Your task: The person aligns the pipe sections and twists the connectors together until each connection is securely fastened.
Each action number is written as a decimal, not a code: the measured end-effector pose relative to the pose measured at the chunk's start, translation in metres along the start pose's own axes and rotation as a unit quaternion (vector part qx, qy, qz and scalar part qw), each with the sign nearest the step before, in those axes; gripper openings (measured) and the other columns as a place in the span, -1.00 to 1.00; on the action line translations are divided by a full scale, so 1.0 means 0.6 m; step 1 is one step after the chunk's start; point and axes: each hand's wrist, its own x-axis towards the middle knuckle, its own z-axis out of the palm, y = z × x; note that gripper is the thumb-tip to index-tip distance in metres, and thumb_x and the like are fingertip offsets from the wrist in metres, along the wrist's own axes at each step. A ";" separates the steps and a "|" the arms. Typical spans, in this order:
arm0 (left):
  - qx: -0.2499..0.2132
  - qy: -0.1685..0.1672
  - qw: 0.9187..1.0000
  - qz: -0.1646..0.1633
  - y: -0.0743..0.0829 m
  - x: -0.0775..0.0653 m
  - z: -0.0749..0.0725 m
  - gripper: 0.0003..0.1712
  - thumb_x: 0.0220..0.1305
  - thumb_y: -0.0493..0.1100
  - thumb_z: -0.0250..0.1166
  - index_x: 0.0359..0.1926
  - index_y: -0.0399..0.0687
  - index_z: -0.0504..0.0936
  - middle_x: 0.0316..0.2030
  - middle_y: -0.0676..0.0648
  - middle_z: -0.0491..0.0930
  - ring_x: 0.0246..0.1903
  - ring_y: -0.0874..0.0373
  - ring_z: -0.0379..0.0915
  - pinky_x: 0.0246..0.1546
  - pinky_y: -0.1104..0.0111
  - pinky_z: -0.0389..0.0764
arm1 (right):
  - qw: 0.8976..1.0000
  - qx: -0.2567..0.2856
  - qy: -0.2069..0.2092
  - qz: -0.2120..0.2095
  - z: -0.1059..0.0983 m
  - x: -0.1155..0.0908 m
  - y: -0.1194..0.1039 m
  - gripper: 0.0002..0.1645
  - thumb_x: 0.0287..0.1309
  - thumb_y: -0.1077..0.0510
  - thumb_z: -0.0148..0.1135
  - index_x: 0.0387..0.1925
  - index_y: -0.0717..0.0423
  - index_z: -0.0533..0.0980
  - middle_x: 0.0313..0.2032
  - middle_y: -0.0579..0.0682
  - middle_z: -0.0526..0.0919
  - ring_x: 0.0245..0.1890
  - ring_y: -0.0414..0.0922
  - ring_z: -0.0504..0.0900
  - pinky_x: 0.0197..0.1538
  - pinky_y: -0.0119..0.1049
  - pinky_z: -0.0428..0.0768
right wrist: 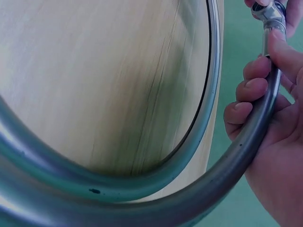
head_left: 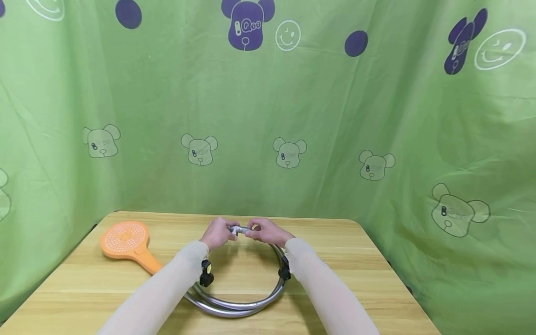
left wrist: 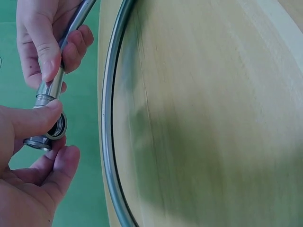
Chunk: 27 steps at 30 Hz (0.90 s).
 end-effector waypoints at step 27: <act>0.043 0.046 0.998 -0.008 0.019 -0.015 -0.013 -0.78 0.21 -0.19 0.40 -0.12 -0.13 0.76 -0.18 -0.09 0.76 -0.18 0.04 0.67 -0.09 0.13 0.70 | 0.990 -0.044 0.126 0.054 -0.036 -0.040 0.012 -0.77 0.30 0.06 0.31 -0.18 0.16 0.57 -0.34 0.06 0.59 -0.40 -0.16 0.42 -0.39 -0.37 0.41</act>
